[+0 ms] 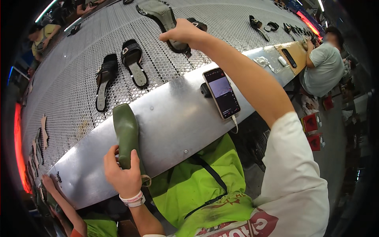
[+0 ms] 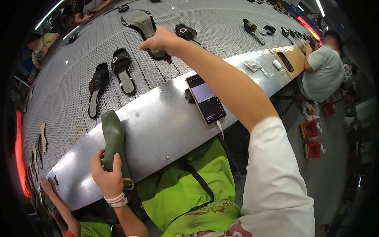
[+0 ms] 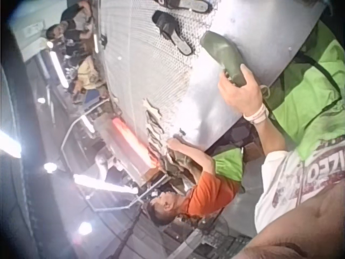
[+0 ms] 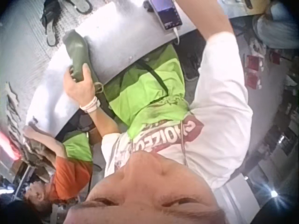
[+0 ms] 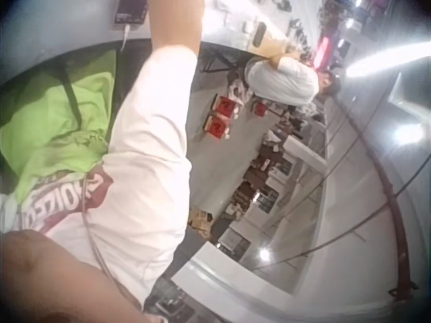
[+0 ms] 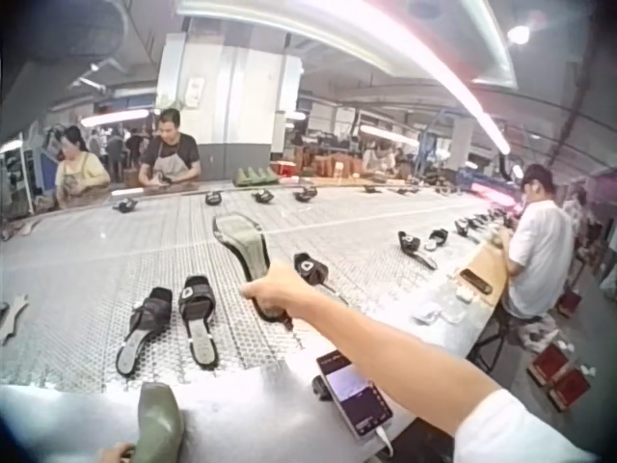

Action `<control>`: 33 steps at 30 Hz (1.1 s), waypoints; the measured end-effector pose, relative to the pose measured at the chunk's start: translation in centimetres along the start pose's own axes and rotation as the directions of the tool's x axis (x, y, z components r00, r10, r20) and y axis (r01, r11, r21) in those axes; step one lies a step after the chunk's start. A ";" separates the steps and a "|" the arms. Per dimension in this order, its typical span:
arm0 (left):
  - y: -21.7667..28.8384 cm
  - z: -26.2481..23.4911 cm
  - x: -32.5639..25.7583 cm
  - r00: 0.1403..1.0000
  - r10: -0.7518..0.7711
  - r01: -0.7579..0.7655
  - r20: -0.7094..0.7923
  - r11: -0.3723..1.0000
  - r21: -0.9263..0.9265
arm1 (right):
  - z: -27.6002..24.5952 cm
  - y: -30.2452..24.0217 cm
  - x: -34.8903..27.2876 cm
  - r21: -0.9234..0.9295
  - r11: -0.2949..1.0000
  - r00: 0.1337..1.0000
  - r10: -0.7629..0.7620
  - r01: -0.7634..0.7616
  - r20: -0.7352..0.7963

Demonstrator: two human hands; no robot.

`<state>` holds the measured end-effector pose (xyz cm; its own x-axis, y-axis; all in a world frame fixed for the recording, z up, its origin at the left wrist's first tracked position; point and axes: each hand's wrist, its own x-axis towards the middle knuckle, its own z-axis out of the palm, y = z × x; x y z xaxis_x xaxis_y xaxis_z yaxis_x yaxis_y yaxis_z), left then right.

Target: The person assembles a pair of green slipper sandals by hand. They repeatedly pick up a slipper sole and a black strap, align the strap over the sole, and press the components together. The person handles the items one at a time, inspecting the fit and pressing the strap into place on the sole.

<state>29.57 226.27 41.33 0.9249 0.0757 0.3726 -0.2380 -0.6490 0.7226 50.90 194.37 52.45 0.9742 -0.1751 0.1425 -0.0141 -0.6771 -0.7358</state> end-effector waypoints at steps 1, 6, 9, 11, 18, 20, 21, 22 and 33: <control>-0.4 -0.1 0.0 0.991 0.105 -0.101 -0.081 0.994 0.045 | -0.6 -1.8 -2.3 0.179 0.983 0.992 -0.070 0.050 0.109; 0.2 -1.6 -3.7 0.969 0.180 -0.209 -0.167 0.963 -0.173 | 0.8 -5.8 -19.4 0.683 0.721 0.883 -0.235 -0.122 0.406; 2.7 0.2 -6.7 0.988 -0.034 0.151 0.148 0.326 -0.933 | 2.8 -3.8 -27.3 0.731 0.558 0.685 -0.353 -0.392 0.637; 1.4 0.6 -8.7 0.955 0.017 0.282 0.295 0.244 -0.928 | 6.6 -2.3 -30.8 0.806 0.465 0.676 -0.462 -0.366 0.574; 1.4 -2.4 -9.5 0.994 -0.044 0.109 0.099 0.403 -0.909 | 9.7 -0.5 -34.0 0.859 0.318 0.749 -0.424 -0.402 0.508; 2.2 -5.3 -8.8 0.995 -0.085 0.086 0.056 0.408 -0.909 | 9.8 0.1 -33.7 0.840 0.247 0.731 -0.414 -0.483 0.542; 2.7 -6.1 -8.4 0.993 -0.111 0.074 0.027 0.450 -0.890 | 9.9 0.3 -33.6 0.826 0.211 0.722 -0.406 -0.522 0.560; 2.6 -5.8 -8.3 0.991 -0.125 0.112 0.054 0.521 -0.846 | 10.0 0.0 -33.8 0.797 0.148 0.703 -0.396 -0.586 0.591; 2.7 -4.2 -10.2 0.921 -0.362 0.346 0.146 0.585 -0.733 | 12.8 -3.0 -38.0 0.788 0.246 0.803 -0.059 -0.565 0.594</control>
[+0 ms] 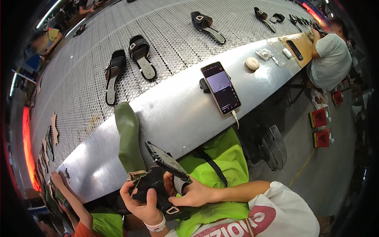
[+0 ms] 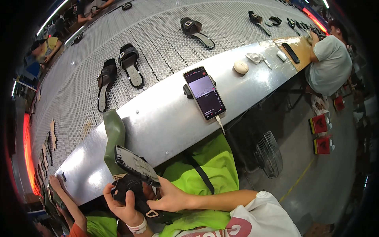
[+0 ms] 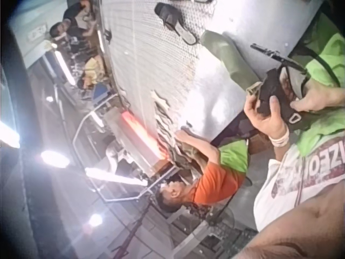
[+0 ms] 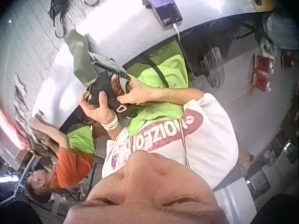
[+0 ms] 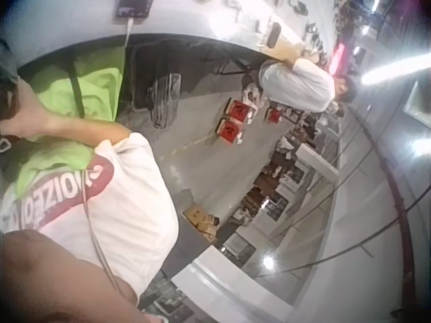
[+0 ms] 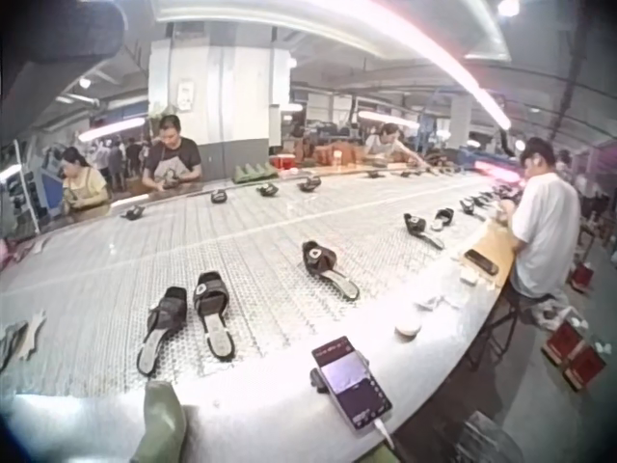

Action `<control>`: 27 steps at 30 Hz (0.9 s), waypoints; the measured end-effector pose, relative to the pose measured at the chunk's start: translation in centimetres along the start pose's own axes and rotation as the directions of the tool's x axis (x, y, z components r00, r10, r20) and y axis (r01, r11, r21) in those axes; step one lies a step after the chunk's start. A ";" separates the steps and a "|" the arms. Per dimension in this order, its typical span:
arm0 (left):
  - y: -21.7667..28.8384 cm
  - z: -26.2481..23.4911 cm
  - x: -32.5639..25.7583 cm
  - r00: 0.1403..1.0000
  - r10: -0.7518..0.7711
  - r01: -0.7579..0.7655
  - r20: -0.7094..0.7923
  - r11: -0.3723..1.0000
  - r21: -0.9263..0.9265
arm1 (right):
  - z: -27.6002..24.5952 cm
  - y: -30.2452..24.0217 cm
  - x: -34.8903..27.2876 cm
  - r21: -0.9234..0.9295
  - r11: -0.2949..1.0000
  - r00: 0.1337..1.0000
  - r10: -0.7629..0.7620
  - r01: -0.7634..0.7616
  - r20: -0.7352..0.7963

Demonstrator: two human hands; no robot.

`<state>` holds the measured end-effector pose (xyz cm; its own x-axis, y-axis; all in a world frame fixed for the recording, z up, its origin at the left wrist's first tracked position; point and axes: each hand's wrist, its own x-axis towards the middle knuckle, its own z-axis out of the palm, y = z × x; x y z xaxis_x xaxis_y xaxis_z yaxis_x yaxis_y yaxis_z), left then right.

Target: The person assembles a pair of green slipper sandals by hand. They repeatedly pick up a slipper sole and a black strap, align the strap over the sole, and press the components together. The person handles the items one at a time, inspecting the fit and pressing the strap into place on the sole.

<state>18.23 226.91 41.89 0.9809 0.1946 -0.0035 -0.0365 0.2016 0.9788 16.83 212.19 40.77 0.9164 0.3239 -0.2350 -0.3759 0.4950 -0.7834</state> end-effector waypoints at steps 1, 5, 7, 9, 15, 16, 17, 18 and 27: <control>0.2 0.1 0.1 0.994 -0.007 0.019 0.107 0.994 -0.111 | -0.1 0.1 0.0 0.000 1.000 1.000 0.010 -0.011 -0.004; -1.4 -1.7 -0.4 0.885 -0.111 0.238 0.452 0.943 -0.234 | -0.4 -1.0 0.5 -0.075 0.996 0.998 0.053 -0.051 0.029; -1.7 -2.4 -1.5 0.876 -0.188 0.274 0.443 0.952 -0.139 | 0.3 -1.2 0.5 -0.051 0.998 1.000 0.025 -0.024 0.007; -0.8 -1.7 -1.0 0.953 -0.124 0.191 0.277 0.954 -0.231 | 0.4 -0.9 0.6 -0.038 0.998 0.998 -0.053 0.052 -0.023; 3.8 -5.6 3.4 0.953 0.302 -0.296 -0.013 0.941 0.162 | -2.7 -1.0 0.8 -0.363 0.929 0.994 -0.097 0.071 -0.052; 3.1 -7.0 4.8 0.931 0.362 -0.360 0.044 0.893 0.271 | -2.9 -0.8 0.9 -0.355 0.932 0.993 -0.100 0.072 -0.060; 3.3 -5.6 5.3 0.924 0.368 -0.374 0.106 0.803 0.465 | -3.2 -0.7 1.1 -0.350 0.934 0.992 -0.102 0.070 -0.075; 3.6 -3.9 6.2 0.917 0.361 -0.382 0.170 0.672 0.634 | -3.4 -0.7 1.2 -0.345 0.936 0.990 -0.106 0.069 -0.089; -0.7 -2.0 9.5 0.930 0.283 -0.362 0.233 0.608 0.707 | -2.5 -0.9 1.7 -0.176 0.976 0.976 -0.155 0.128 -0.154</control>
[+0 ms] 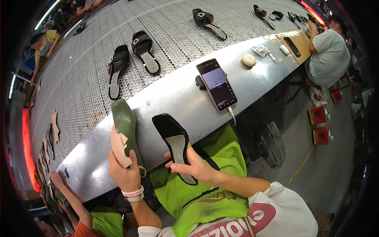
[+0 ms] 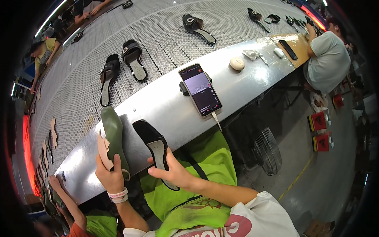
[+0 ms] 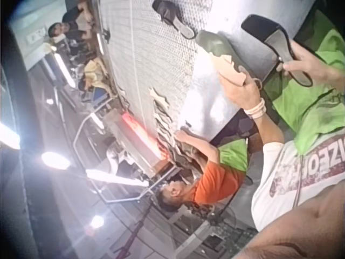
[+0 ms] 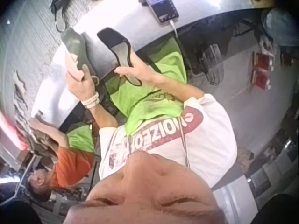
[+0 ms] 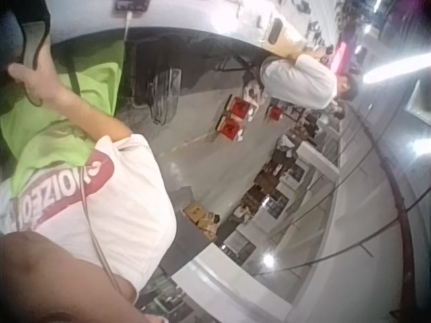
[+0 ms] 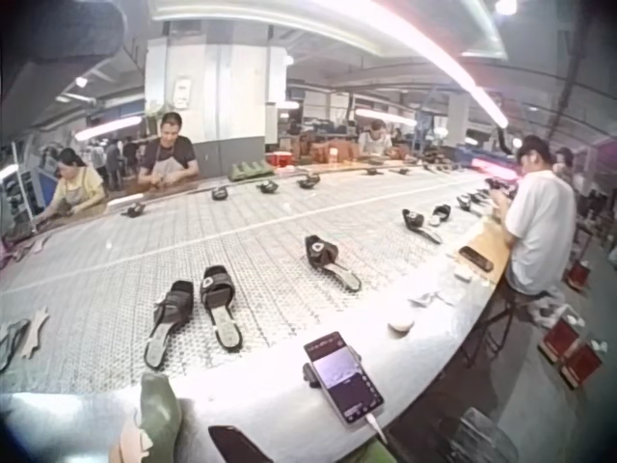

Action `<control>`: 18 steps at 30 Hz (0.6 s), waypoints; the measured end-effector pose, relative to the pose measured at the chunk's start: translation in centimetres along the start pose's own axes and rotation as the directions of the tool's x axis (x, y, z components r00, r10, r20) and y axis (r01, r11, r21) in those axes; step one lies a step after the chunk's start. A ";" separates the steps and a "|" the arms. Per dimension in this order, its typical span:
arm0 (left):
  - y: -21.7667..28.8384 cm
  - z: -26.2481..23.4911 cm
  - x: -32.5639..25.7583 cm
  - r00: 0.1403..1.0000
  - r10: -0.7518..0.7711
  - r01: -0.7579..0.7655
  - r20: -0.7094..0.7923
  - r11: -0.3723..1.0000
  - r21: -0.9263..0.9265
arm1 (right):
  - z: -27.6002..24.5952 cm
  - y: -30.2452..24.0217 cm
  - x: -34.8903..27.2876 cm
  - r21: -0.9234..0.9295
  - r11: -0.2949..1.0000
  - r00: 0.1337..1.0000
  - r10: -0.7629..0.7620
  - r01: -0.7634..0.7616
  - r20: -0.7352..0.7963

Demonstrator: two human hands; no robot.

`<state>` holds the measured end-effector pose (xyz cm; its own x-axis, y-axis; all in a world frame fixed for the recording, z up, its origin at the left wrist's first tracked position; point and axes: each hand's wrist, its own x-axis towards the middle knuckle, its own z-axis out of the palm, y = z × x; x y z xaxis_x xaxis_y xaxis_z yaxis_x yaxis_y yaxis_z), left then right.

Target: The person assembles a pair of green slipper sandals by hand. They repeatedly pick up a slipper sole and a black strap, align the strap over the sole, and press the components together. The person handles the items one at a time, inspecting the fit and pressing the strap into place on the sole.

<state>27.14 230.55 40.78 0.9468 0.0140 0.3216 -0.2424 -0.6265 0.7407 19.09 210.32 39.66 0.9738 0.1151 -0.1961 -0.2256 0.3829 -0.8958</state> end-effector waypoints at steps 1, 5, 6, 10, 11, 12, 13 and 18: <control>0.0 -0.4 -0.2 0.999 -0.046 0.046 0.026 0.999 -0.011 | 0.1 0.0 0.1 0.049 0.999 1.000 0.019 -0.020 0.008; 1.8 -0.9 -4.7 0.959 -0.254 0.126 -0.124 0.776 -0.619 | 1.6 -0.1 1.0 0.273 0.957 0.995 0.092 -0.100 0.043; 1.9 -1.0 -6.7 0.957 -0.286 0.197 -0.050 0.766 -0.612 | 2.1 -0.3 1.2 0.335 0.935 0.993 0.108 -0.117 0.046; 4.0 -0.7 -10.6 0.988 -0.033 0.075 0.151 0.957 -0.281 | 2.6 0.2 1.2 0.246 0.966 0.993 0.101 -0.085 -0.053; 4.2 -1.3 -10.8 0.974 0.002 0.064 0.227 0.957 -0.282 | 2.1 0.7 0.9 0.223 0.970 0.993 0.113 -0.101 -0.044; 3.0 -1.7 -10.2 0.949 0.063 0.062 0.309 0.922 -0.381 | 1.6 1.4 0.3 0.200 0.973 0.991 0.125 -0.116 -0.036; 2.5 -2.6 -9.4 0.909 0.045 0.200 0.415 0.826 -0.527 | 1.2 2.0 -0.4 0.179 0.974 0.989 0.144 -0.138 -0.024; -1.4 -0.9 -11.3 0.846 -0.311 0.527 0.432 0.604 -0.598 | 0.6 4.3 -4.1 0.304 0.820 0.871 0.420 -0.484 0.253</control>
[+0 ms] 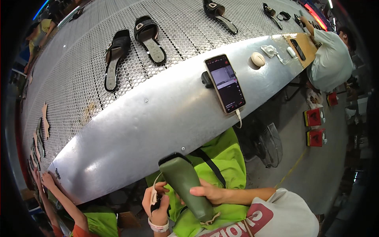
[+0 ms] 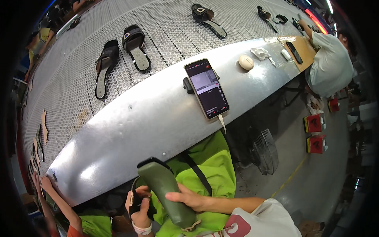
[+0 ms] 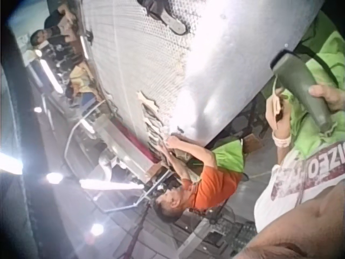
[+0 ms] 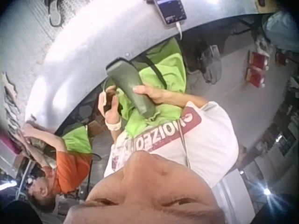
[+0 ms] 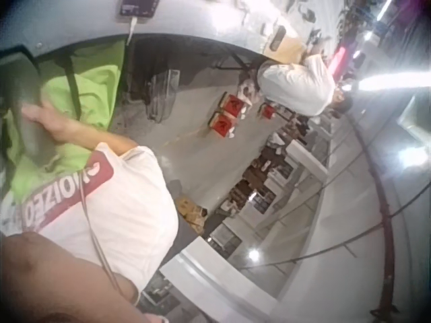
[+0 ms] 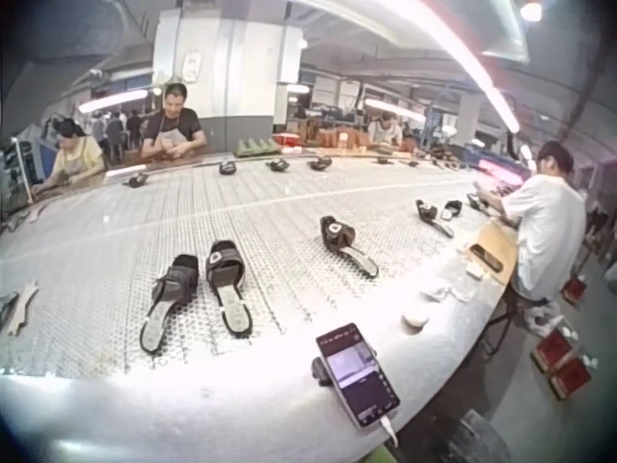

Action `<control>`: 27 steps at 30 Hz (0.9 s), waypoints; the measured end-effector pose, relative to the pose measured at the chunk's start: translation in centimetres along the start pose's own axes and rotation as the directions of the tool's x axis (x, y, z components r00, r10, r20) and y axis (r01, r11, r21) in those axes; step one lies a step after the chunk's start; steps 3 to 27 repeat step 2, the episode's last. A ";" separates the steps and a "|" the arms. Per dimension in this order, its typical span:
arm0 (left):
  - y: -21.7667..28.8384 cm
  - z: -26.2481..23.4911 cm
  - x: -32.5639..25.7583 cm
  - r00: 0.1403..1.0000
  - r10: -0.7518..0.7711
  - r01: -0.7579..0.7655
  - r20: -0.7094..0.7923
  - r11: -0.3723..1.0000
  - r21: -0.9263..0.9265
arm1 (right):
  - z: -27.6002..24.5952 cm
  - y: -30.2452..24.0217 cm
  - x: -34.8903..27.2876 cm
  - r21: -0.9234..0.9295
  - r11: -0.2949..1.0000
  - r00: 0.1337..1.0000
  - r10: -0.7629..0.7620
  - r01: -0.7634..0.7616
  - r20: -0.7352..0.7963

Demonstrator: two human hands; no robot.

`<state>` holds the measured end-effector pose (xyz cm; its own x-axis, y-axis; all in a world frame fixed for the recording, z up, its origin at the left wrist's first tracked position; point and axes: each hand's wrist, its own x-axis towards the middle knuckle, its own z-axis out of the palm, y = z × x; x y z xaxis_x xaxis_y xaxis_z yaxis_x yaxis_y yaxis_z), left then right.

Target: The person assembles a pair of green slipper sandals by hand. They repeatedly pick up a slipper sole and a black strap, align the strap over the sole, and press the components together. The person handles the items one at a time, inspecting the fit and pressing the strap into place on the sole.

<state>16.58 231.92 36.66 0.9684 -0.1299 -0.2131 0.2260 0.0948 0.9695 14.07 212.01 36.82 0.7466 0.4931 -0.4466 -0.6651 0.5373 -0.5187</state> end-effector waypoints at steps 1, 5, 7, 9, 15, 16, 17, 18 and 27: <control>-1.3 0.9 0.2 0.998 -0.008 0.002 -0.065 0.995 -0.100 | 0.0 0.2 0.0 0.039 0.999 0.999 0.014 -0.016 0.032; -2.9 0.9 0.5 0.998 -0.002 -0.004 -0.069 0.997 -0.078 | 0.2 0.2 -0.1 0.078 0.996 0.998 0.028 -0.033 0.064; -2.9 0.9 0.5 0.998 -0.002 -0.004 -0.069 0.997 -0.078 | 0.2 0.2 -0.1 0.078 0.996 0.998 0.028 -0.033 0.064; -2.9 0.9 0.5 0.998 -0.002 -0.004 -0.069 0.997 -0.078 | 0.2 0.2 -0.1 0.078 0.996 0.998 0.028 -0.033 0.064; -2.9 0.9 0.5 0.998 -0.002 -0.004 -0.069 0.997 -0.078 | 0.2 0.2 -0.1 0.078 0.996 0.998 0.028 -0.033 0.064; -2.9 0.9 0.5 0.998 -0.002 -0.004 -0.069 0.997 -0.078 | 0.2 0.2 -0.1 0.078 0.996 0.998 0.028 -0.033 0.064; -2.9 0.9 0.5 0.998 -0.002 -0.004 -0.069 0.997 -0.078 | 0.2 0.2 -0.1 0.078 0.996 0.998 0.028 -0.033 0.064; -2.9 0.9 0.5 0.998 -0.002 -0.004 -0.069 0.997 -0.078 | 0.2 0.2 -0.1 0.078 0.996 0.998 0.028 -0.033 0.064; -2.9 0.9 0.5 0.998 -0.002 -0.004 -0.069 0.997 -0.078 | 0.2 0.2 -0.1 0.078 0.996 0.998 0.028 -0.033 0.064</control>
